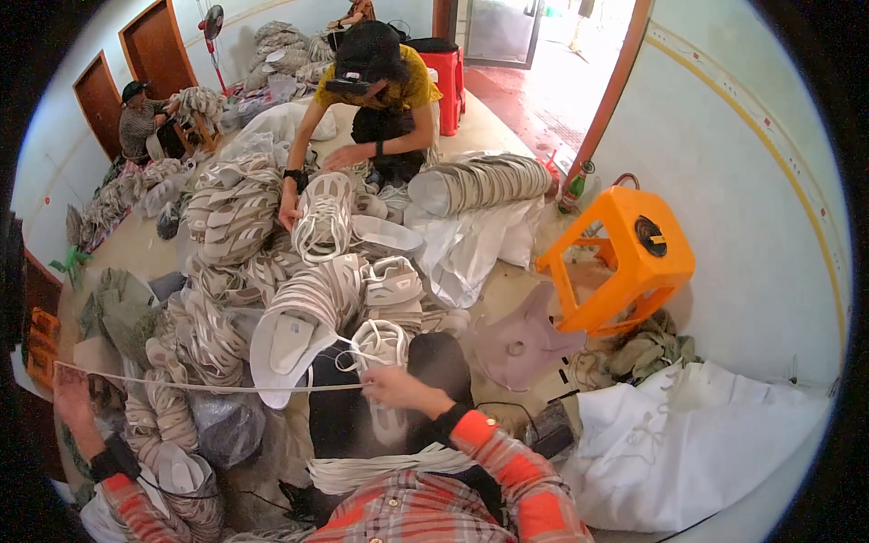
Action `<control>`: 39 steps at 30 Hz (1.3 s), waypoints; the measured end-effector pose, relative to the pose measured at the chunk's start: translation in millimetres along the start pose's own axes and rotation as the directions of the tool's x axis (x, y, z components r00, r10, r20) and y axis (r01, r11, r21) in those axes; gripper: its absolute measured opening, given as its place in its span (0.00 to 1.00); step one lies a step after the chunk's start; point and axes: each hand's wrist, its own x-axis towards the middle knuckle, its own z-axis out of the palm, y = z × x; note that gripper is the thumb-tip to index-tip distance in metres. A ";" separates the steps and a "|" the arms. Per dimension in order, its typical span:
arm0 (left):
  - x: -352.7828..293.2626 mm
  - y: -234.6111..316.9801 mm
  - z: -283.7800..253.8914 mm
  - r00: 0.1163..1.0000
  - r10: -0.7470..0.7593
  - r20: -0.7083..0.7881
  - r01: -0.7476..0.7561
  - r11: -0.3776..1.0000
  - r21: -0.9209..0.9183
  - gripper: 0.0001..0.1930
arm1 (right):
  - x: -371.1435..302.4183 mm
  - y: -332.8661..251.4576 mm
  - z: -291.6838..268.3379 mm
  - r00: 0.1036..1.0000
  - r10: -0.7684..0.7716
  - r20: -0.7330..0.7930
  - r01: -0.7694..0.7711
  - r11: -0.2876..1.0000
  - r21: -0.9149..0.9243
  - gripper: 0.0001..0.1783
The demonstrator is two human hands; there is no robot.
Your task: The recorder is lacing a shoe while sitting on the floor among a large pile of shoe components.
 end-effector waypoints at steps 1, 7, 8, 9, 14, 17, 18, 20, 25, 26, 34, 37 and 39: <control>-31.5 -5.3 53.4 0.987 -0.013 -0.158 0.008 0.999 -0.033 0.07 | 9.4 6.2 13.9 0.988 -0.120 0.092 0.137 0.969 -0.205 0.10; -116.7 -129.1 94.9 0.921 -0.345 0.179 0.259 0.888 0.379 0.10 | -5.1 -8.2 65.9 0.935 -0.188 0.301 0.315 0.829 -0.463 0.08; -141.3 -158.2 113.7 0.759 -0.360 0.542 -0.142 0.722 0.677 0.08 | -9.1 -7.6 54.2 0.934 -0.191 0.301 0.318 0.827 -0.463 0.08; -170.0 -195.7 120.4 0.729 -0.621 0.287 0.226 0.614 0.756 0.09 | -10.8 -2.2 44.2 0.981 -0.189 0.041 0.193 0.933 -0.302 0.10; -250.1 -317.4 129.7 0.592 -0.715 0.373 0.015 0.472 0.881 0.08 | -11.8 2.4 22.5 0.967 0.130 -0.219 -0.127 0.992 0.026 0.14; -261.0 -339.6 132.0 0.729 -0.437 0.527 -0.448 0.278 0.850 0.08 | -17.3 4.8 31.5 0.983 0.163 -0.085 -0.136 0.955 0.262 0.22; -263.7 -343.3 131.2 0.732 -0.435 0.524 -0.447 0.274 0.852 0.08 | -18.2 6.2 31.9 0.984 0.160 -0.081 -0.134 0.956 0.261 0.22; -268.3 -344.1 137.8 0.752 -0.438 0.492 -0.488 0.131 0.863 0.08 | -24.0 7.7 29.4 0.986 0.163 0.032 -0.158 0.864 0.479 0.27; -264.3 -347.4 139.4 0.744 -0.453 0.491 -0.513 0.083 0.855 0.08 | -24.6 22.4 25.7 0.981 0.113 0.161 -0.194 0.677 0.710 0.31; -263.3 -349.1 139.0 0.737 -0.446 0.507 -0.527 0.090 0.845 0.08 | -24.5 24.7 25.4 0.980 0.073 0.185 -0.192 0.586 0.787 0.32; -264.1 -351.7 143.9 0.561 -0.419 0.714 -0.737 0.139 0.661 0.08 | -22.3 23.6 26.5 0.969 0.068 0.237 -0.232 0.577 0.783 0.32; -264.6 -351.6 144.5 0.587 -0.467 0.661 -0.693 0.131 0.709 0.07 | -13.2 11.6 10.0 0.945 0.150 0.290 -0.289 0.799 0.527 0.30; -265.2 -349.9 146.3 0.637 -0.533 0.556 -0.613 0.086 0.785 0.07 | -6.4 0.3 -0.3 0.929 0.263 0.260 -0.301 0.946 0.118 0.26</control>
